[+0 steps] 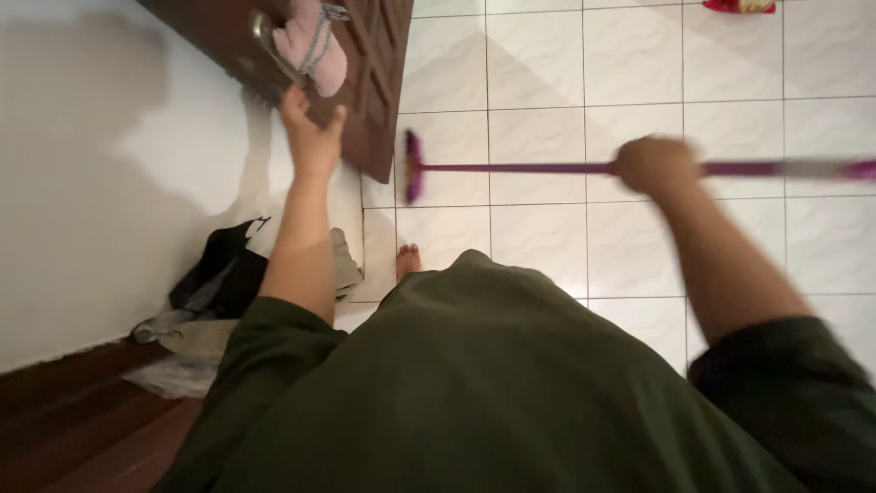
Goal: The person sweeps a tiled floor using a broom with a purple handle, navigating around furniture and a door.
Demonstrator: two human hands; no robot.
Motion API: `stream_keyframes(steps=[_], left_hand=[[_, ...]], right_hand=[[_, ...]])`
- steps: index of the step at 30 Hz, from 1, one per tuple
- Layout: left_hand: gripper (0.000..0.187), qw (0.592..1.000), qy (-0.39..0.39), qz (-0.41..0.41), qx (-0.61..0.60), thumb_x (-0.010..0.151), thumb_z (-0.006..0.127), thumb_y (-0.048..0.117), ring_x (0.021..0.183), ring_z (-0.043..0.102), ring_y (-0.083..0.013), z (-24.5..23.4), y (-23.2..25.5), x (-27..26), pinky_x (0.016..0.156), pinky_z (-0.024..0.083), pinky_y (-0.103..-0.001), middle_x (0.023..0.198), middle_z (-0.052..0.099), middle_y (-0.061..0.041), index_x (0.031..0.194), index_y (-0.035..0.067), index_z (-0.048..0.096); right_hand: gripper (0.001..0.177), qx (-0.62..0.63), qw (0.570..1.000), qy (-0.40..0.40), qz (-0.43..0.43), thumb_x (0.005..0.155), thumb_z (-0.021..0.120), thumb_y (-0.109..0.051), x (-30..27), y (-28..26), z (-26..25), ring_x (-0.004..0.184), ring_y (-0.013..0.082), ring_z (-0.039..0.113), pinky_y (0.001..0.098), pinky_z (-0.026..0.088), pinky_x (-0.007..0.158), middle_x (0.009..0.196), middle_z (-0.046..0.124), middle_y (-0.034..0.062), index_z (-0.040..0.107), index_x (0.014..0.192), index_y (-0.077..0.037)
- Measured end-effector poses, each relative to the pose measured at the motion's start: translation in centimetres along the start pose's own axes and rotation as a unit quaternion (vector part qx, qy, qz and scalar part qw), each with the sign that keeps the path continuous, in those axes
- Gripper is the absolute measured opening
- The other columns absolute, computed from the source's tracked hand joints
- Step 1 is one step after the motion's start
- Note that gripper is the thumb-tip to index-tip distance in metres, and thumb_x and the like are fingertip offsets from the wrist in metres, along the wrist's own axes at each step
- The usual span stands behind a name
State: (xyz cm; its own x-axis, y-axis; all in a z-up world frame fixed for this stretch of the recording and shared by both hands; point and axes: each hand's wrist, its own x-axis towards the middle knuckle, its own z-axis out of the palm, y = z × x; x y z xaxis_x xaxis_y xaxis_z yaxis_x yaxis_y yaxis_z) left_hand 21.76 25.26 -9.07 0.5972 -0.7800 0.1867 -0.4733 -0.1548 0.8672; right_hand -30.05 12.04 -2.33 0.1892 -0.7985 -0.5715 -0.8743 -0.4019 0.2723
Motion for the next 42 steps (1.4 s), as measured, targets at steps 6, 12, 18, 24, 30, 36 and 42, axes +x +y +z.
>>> stream_keyframes(steps=[6, 12, 18, 24, 30, 36, 42], left_hand=[[0.049, 0.994, -0.018, -0.065, -0.087, 0.099, 0.076, 0.015, 0.111, 0.058, -0.0196, -1.0, -2.3, -2.8, 0.098, 0.051, -0.032, 0.125, 0.059, -0.009, 0.138, 0.005, 0.049], [0.028, 0.963, -0.2, -0.087, -0.156, 0.097, 0.067, 0.012, 0.109, 0.063, -0.0121, 2.6, 0.2, -12.9, 0.098, 0.051, -0.028, 0.117, 0.066, -0.001, 0.124, 0.007, 0.06], [0.029, 0.953, -0.225, -0.111, -0.168, 0.097, 0.069, 0.018, 0.105, 0.065, -0.0127, 4.9, 3.7, -15.7, 0.093, 0.053, -0.028, 0.118, 0.07, -0.004, 0.122, 0.005, 0.062], [0.026, 0.961, -0.221, -0.094, -0.14, 0.099, 0.068, 0.02, 0.101, 0.066, -0.0124, 6.7, 6.5, -15.5, 0.091, 0.052, -0.028, 0.111, 0.071, -0.003, 0.12, 0.005, 0.063], [0.025, 0.946, -0.266, -0.059, -0.177, 0.099, 0.066, 0.021, 0.099, 0.066, -0.0127, 11.2, 8.6, -15.7, 0.091, 0.053, -0.028, 0.106, 0.072, -0.003, 0.118, 0.006, 0.064], [0.025, 0.944, -0.306, -0.043, -0.117, 0.098, 0.068, 0.023, 0.097, 0.066, -0.0124, 13.4, 11.7, -15.6, 0.086, 0.053, -0.029, 0.109, 0.071, -0.002, 0.116, 0.007, 0.065], [0.026, 0.946, -0.301, -0.031, -0.12, 0.097, 0.069, 0.025, 0.097, 0.066, -0.0144, 14.0, 11.3, -16.9, 0.087, 0.054, -0.03, 0.112, 0.072, -0.004, 0.116, 0.007, 0.066]], right_hand=[[0.034, 0.062, 0.995, -0.077, -0.031, 0.104, 0.053, -0.03, 2.0, -7.6, 7.8, 0.118, 0.0368, 0.068, 0.0512, 0.056, 0.092, 0.13, 0.071, 0.0148, 0.072, 0.127, -0.015], [0.036, 0.036, 0.994, -0.057, 0.089, 0.103, 0.055, -0.032, 3.6, 3.8, 5.7, 0.118, 0.0347, 0.069, 0.0482, 0.058, 0.09, 0.129, 0.072, 0.0153, 0.074, 0.127, -0.012], [0.031, -0.081, 0.993, 0.079, 0.027, 0.107, 0.053, -0.024, 1.3, 7.0, 2.9, 0.102, 0.0283, 0.079, 0.0421, 0.062, 0.078, 0.113, 0.082, 0.0076, 0.08, 0.12, -0.018], [0.03, -0.008, 0.998, 0.045, 0.041, 0.103, 0.054, -0.028, -2.7, 6.6, 0.5, 0.107, 0.0308, 0.074, 0.0468, 0.059, 0.08, 0.118, 0.075, 0.0075, 0.075, 0.124, -0.026], [0.03, 0.024, 0.998, -0.014, 0.063, 0.106, 0.051, -0.034, -7.2, 4.9, 2.8, 0.105, 0.0292, 0.075, 0.0438, 0.06, 0.08, 0.114, 0.077, 0.0057, 0.075, 0.12, -0.023], [0.025, 0.036, 0.993, -0.046, 0.106, 0.098, 0.059, -0.017, -6.9, 8.8, 5.5, 0.102, 0.033, 0.075, 0.043, 0.058, 0.081, 0.112, 0.077, 0.0166, 0.079, 0.109, -0.008], [0.026, -0.006, 0.998, -0.017, 0.056, 0.099, 0.056, -0.017, -5.8, 5.3, 8.8, 0.099, 0.0333, 0.076, 0.0436, 0.058, 0.077, 0.111, 0.078, 0.0175, 0.079, 0.108, -0.007]])
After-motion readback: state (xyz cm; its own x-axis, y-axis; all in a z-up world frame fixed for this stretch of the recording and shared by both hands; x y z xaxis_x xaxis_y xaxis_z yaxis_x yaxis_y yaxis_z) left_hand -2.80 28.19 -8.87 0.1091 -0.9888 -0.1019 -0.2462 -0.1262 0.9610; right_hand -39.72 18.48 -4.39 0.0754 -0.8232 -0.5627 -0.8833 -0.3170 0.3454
